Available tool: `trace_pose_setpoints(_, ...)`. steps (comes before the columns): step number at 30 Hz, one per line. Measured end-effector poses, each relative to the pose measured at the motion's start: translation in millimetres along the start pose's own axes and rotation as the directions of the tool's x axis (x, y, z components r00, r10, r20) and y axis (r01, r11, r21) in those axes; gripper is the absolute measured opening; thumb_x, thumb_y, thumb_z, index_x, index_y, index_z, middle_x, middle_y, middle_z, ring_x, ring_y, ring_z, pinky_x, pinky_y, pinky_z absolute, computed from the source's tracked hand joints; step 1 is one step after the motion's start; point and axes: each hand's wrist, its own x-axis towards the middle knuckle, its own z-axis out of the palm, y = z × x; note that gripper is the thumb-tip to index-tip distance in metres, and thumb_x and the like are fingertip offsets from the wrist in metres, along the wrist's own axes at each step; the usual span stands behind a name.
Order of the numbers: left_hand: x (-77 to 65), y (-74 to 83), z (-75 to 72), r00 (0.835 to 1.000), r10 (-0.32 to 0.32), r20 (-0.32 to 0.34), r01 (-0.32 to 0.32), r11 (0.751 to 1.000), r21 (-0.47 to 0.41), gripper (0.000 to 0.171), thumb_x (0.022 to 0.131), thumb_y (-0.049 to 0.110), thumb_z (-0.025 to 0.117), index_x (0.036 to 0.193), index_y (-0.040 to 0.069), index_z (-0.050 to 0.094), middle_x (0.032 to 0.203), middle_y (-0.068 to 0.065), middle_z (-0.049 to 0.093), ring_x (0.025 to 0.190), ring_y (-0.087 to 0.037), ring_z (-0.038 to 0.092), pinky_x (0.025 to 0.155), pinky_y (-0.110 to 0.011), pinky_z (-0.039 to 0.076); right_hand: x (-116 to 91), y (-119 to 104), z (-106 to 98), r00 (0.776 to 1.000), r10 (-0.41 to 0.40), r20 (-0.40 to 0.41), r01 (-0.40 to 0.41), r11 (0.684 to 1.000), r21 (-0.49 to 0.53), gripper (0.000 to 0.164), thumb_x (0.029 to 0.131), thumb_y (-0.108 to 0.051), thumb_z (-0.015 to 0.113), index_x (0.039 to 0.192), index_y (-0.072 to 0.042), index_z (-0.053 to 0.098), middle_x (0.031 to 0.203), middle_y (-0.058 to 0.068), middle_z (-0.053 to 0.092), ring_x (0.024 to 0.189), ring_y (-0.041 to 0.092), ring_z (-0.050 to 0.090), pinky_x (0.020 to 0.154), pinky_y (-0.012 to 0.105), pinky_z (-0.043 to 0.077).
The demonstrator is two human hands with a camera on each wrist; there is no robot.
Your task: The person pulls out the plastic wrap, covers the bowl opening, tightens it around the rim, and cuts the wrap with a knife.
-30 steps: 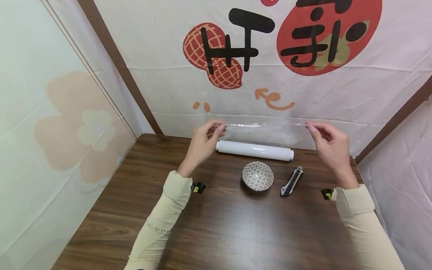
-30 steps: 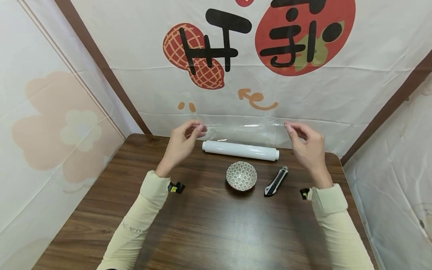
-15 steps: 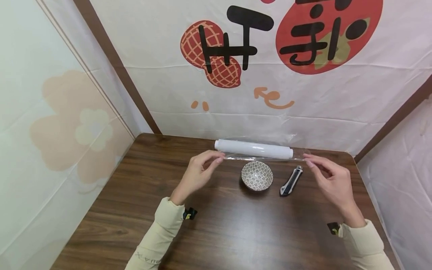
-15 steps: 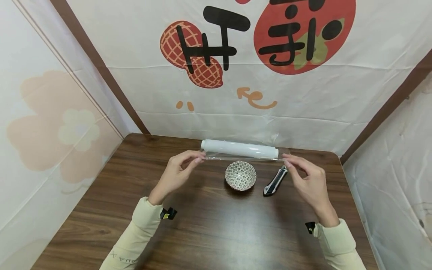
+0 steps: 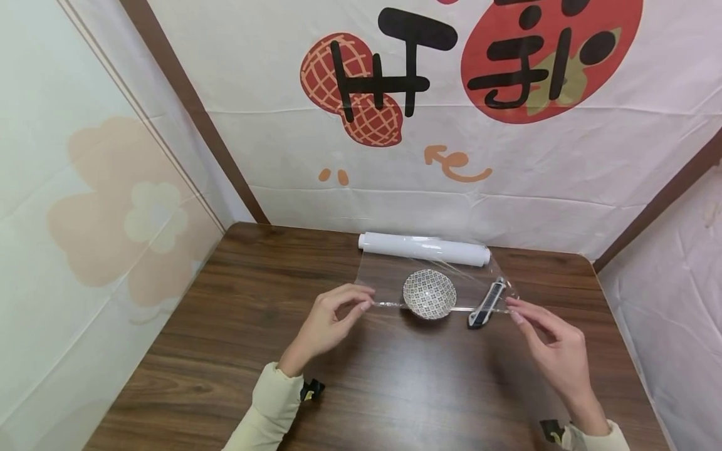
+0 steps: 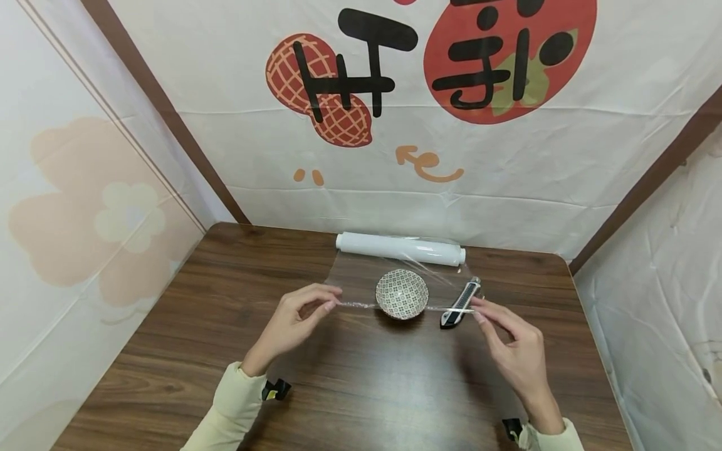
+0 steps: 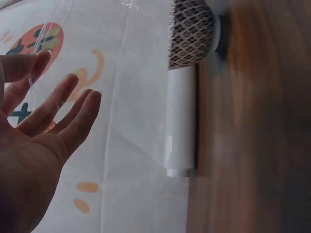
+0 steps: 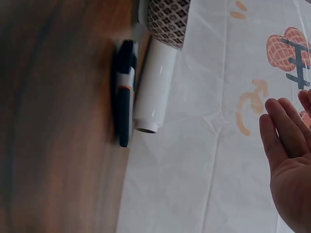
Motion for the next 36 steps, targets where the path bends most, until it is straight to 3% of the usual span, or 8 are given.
trace_pose_setpoints(5, -17.9, 1.4, 2.8, 1.0, -0.013, 0.005, 0.013, 1.0, 0.026, 0.009, 0.095, 0.017, 0.066, 0.098, 0.023, 0.072, 0.116, -0.005, 0.072, 0.115, -0.019, 0.066, 0.102, -0.025, 0.051, -15, -8, 0, 1.0, 0.013, 0.012, -0.013, 1.0, -0.006, 0.027, 0.078, 0.018, 0.069, 0.1, 0.004, 0.074, 0.106, 0.027, 0.071, 0.11, 0.004, 0.067, 0.092, 0.008, 0.049)
trace_pose_setpoints(10, -31.8, 0.4, 5.4, 0.999, -0.039, 0.023, 0.038, 0.999, 0.037, 0.008, 0.094, 0.019, 0.066, 0.097, 0.02, 0.073, 0.116, -0.004, 0.072, 0.117, -0.022, 0.065, 0.104, -0.029, 0.05, -37, 10, 0, 0.999, 0.011, 0.045, -0.012, 1.0, 0.021, 0.032, 0.075, 0.021, 0.07, 0.102, 0.004, 0.074, 0.108, 0.025, 0.072, 0.109, 0.007, 0.068, 0.093, 0.01, 0.05)
trace_pose_setpoints(14, -41.1, -4.9, 8.1, 0.993, -0.078, 0.088, 0.072, 0.995, 0.074, 0.009, 0.094, 0.022, 0.066, 0.098, 0.018, 0.074, 0.116, -0.003, 0.071, 0.119, -0.022, 0.063, 0.106, -0.035, 0.048, -51, 22, 2, 0.994, 0.045, 0.102, -0.048, 0.999, 0.024, 0.032, 0.077, 0.019, 0.07, 0.104, 0.002, 0.074, 0.109, 0.02, 0.073, 0.109, 0.009, 0.069, 0.094, 0.011, 0.049)
trace_pose_setpoints(23, -55.3, -20.0, 16.5, 0.972, -0.117, 0.203, 0.07, 0.972, 0.225, 0.015, 0.095, 0.029, 0.065, 0.103, 0.02, 0.074, 0.119, 0.001, 0.07, 0.118, -0.019, 0.062, 0.103, -0.042, 0.048, -68, 36, 8, 0.937, 0.226, 0.266, -0.182, 0.967, -0.178, 0.023, 0.088, -0.008, 0.073, 0.109, -0.016, 0.074, 0.109, 0.001, 0.076, 0.102, -0.01, 0.064, 0.086, 0.006, 0.049)
trace_pose_setpoints(26, -58.4, -20.8, 18.6, 0.959, -0.164, 0.232, 0.113, 0.97, 0.217, 0.018, 0.097, 0.031, 0.063, 0.107, 0.021, 0.074, 0.122, 0.001, 0.068, 0.112, -0.015, 0.064, 0.092, -0.035, 0.054, -70, 37, 13, 0.916, 0.267, 0.3, -0.218, 0.958, -0.186, 0.018, 0.088, -0.013, 0.074, 0.105, -0.017, 0.075, 0.108, 0.0, 0.076, 0.092, -0.007, 0.066, 0.075, 0.012, 0.054)
trace_pose_setpoints(29, -59.9, -19.2, 20.9, 0.942, -0.218, 0.255, 0.185, 0.972, 0.146, 0.024, 0.097, 0.03, 0.063, 0.117, 0.019, 0.071, 0.125, 0.001, 0.067, 0.09, -0.01, 0.069, 0.072, -0.025, 0.057, -71, 38, 19, 0.906, 0.266, 0.329, -0.208, 0.957, -0.201, 0.012, 0.086, -0.017, 0.076, 0.098, -0.017, 0.076, 0.107, 0.0, 0.074, 0.079, -0.004, 0.064, 0.065, 0.015, 0.053)
trace_pose_setpoints(33, -61.2, -14.9, 24.5, 0.924, -0.287, 0.253, 0.286, 0.957, 0.045, 0.031, 0.097, 0.028, 0.063, 0.128, 0.026, 0.063, 0.126, -0.002, 0.067, 0.058, -0.014, 0.066, 0.048, -0.02, 0.051, -69, 38, 24, 0.921, 0.218, 0.322, -0.14, 0.958, -0.25, 0.012, 0.081, -0.016, 0.08, 0.092, -0.018, 0.076, 0.106, -0.002, 0.067, 0.074, -0.005, 0.055, 0.061, 0.015, 0.047)
trace_pose_setpoints(36, -60.9, -12.0, 24.3, 0.933, -0.29, 0.212, 0.299, 0.954, -0.009, 0.03, 0.097, 0.028, 0.063, 0.127, 0.027, 0.063, 0.116, -0.006, 0.069, 0.048, -0.016, 0.062, 0.039, -0.02, 0.046, -64, 34, 26, 0.933, 0.214, 0.289, -0.13, 0.95, -0.283, 0.014, 0.08, -0.015, 0.081, 0.091, -0.021, 0.075, 0.103, -0.006, 0.062, 0.07, -0.004, 0.049, 0.058, 0.015, 0.042)
